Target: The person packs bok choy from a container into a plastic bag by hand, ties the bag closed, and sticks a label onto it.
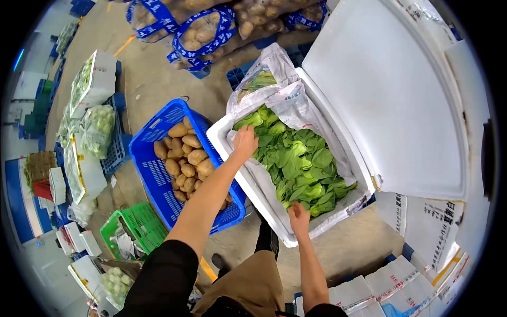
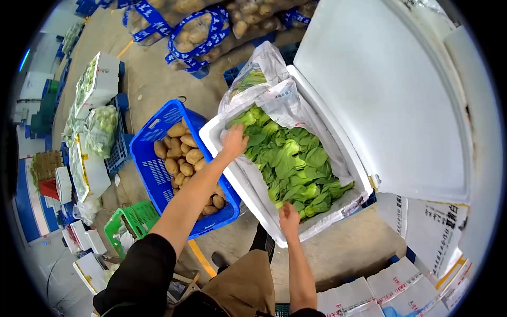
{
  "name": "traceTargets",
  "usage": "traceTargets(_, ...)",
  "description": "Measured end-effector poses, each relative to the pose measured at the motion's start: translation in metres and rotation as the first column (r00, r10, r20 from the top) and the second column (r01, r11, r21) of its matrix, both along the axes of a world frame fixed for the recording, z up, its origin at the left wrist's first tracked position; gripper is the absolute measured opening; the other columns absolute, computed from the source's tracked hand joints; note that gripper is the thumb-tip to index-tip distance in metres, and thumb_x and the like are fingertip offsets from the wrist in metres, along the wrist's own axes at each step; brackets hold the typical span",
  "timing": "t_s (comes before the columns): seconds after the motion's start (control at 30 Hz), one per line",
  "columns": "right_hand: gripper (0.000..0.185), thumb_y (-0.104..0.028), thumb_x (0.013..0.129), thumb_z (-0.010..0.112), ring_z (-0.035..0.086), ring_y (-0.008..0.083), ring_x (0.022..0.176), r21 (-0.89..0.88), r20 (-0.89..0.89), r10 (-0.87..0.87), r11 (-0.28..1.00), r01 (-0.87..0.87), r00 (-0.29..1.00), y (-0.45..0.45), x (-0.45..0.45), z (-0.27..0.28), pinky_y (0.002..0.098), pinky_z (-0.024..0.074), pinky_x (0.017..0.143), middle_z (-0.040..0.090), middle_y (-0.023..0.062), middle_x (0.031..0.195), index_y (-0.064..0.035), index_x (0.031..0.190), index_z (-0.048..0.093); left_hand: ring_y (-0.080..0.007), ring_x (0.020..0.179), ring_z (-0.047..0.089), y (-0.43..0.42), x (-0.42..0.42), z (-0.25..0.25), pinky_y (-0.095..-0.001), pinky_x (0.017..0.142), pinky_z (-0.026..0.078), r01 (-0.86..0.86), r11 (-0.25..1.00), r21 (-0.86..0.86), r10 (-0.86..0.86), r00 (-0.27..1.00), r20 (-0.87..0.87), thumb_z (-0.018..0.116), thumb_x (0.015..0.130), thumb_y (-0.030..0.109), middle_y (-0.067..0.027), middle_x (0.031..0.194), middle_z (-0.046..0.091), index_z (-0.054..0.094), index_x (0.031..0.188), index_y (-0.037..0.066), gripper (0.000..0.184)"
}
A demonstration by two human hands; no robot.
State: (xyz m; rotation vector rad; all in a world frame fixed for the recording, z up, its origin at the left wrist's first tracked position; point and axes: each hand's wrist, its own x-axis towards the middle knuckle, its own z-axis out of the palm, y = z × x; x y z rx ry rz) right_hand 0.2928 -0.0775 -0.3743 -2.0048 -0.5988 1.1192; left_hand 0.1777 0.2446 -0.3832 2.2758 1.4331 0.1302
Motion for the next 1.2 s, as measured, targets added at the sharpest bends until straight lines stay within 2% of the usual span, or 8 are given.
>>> traceTargets(0.23, 0.026, -0.007, 0.085, 0.058, 0.063, 0.0147, 0.079, -0.024, -0.054, -0.030, 0.999, 0.028, 0.998, -0.016, -0.009, -0.013, 0.0270, 0.0495, 0.070, 0.066, 0.0127, 0.085, 0.0061, 0.108, 0.059, -0.0288, 0.088, 0.063, 0.032, 0.027, -0.085, -0.0371, 0.068, 0.053, 0.028, 0.975, 0.222, 0.066, 0.912, -0.406, 0.065, 0.074, 0.013, -0.0169, 0.110, 0.054, 0.051, 0.110, 0.000, 0.041)
traceTargets(0.53, 0.027, -0.011, 0.086, 0.060, 0.064, 0.0148, 0.081, 0.159, -0.046, -0.021, 0.987, 0.029, 0.999, 0.101, -0.003, 0.005, 0.0283, 0.0490, 0.072, 0.067, 0.0116, 0.086, 0.0028, 0.108, 0.060, -0.0319, 0.066, 0.065, 0.033, -0.003, -0.078, -0.0434, 0.058, 0.051, 0.084, 0.986, 0.144, -0.043, 0.962, -0.269, 0.058, 0.080, 0.011, -0.0166, 0.086, 0.061, 0.057, 0.089, 0.003, 0.012)
traceTargets(0.7, 0.046, -0.012, 0.084, 0.064, 0.061, 0.0219, 0.099, 0.182, -0.273, -0.144, 0.963, 0.198, 0.951, 0.174, 0.000, -0.014, 0.0311, 0.0485, 0.082, 0.060, 0.0169, 0.112, 0.0051, 0.124, 0.048, -0.0355, 0.064, 0.062, 0.030, -0.012, -0.062, -0.0456, 0.058, 0.051, 0.075, 0.978, 0.194, -0.057, 0.994, -0.098, 0.062, 0.079, 0.015, -0.0166, 0.079, 0.060, 0.057, 0.079, 0.004, 0.013)
traceTargets(0.8, 0.055, -0.014, 0.083, 0.068, 0.057, 0.0225, 0.104, 0.065, -0.648, -0.282, 0.905, 0.420, 0.708, 0.234, -0.023, -0.052, 0.0315, 0.0472, 0.085, 0.054, 0.0154, 0.121, 0.0033, 0.129, 0.043, -0.0367, 0.064, 0.061, 0.011, -0.015, -0.026, -0.0459, 0.058, 0.049, 0.060, 0.981, 0.182, -0.062, 0.998, 0.004, 0.061, 0.081, 0.015, -0.0167, 0.077, 0.060, 0.060, 0.078, 0.005, 0.011)
traceTargets(0.87, 0.053, -0.011, 0.079, 0.072, 0.057, 0.0220, 0.101, -0.042, -0.910, -0.251, 0.847, 0.530, 0.329, 0.264, -0.039, -0.085, 0.0328, 0.0477, 0.084, 0.056, 0.0109, 0.117, -0.0005, 0.125, 0.047, -0.0369, 0.064, 0.060, -0.005, -0.018, -0.017, -0.0457, 0.058, 0.048, 0.080, 0.988, 0.130, -0.088, 0.994, 0.060, 0.061, 0.081, 0.015, -0.0169, 0.075, 0.061, 0.061, 0.078, 0.005, 0.011)
traceTargets(0.97, 0.048, -0.004, 0.074, 0.075, 0.059, 0.0199, 0.092, -0.137, -0.886, -0.372, 0.780, 0.610, 0.276, 0.274, -0.048, -0.091, 0.0327, 0.0501, 0.078, 0.060, 0.0080, 0.108, -0.0038, 0.116, 0.052, -0.0345, 0.064, 0.061, -0.013, -0.023, -0.016, -0.0415, 0.058, 0.049, 0.103, 0.995, 0.000, -0.102, 0.982, 0.161, 0.062, 0.081, 0.017, -0.0181, 0.073, 0.062, 0.066, 0.087, 0.003, 0.015)
traceTargets(1.1, 0.044, 0.004, 0.077, 0.067, 0.062, 0.0243, 0.092, -0.037, -0.884, -0.346, 0.721, 0.692, 0.314, 0.228, -0.015, -0.061, 0.0366, 0.0534, 0.081, 0.061, 0.0121, 0.105, -0.0035, 0.117, 0.050, -0.0228, 0.061, 0.060, 0.025, 0.005, -0.040, -0.0328, 0.056, 0.047, -0.243, 0.907, -0.343, 0.370, 0.849, 0.377, 0.063, 0.083, 0.019, -0.0119, 0.068, 0.062, 0.064, 0.102, -0.002, 0.028)
traceTargets(1.2, 0.056, -0.001, 0.076, 0.067, 0.056, 0.0241, 0.106, 0.127, -0.871, -0.223, 0.758, 0.640, 0.437, 0.170, 0.010, -0.049, 0.0376, 0.0451, 0.094, 0.060, 0.0130, 0.112, -0.0058, 0.126, 0.042, -0.0148, 0.068, 0.057, 0.050, 0.051, -0.076, -0.0288, 0.055, 0.045, -0.365, 0.385, -0.848, 0.858, 0.481, 0.182, 0.064, 0.082, 0.014, -0.0102, 0.081, 0.060, 0.056, 0.112, -0.008, 0.038)
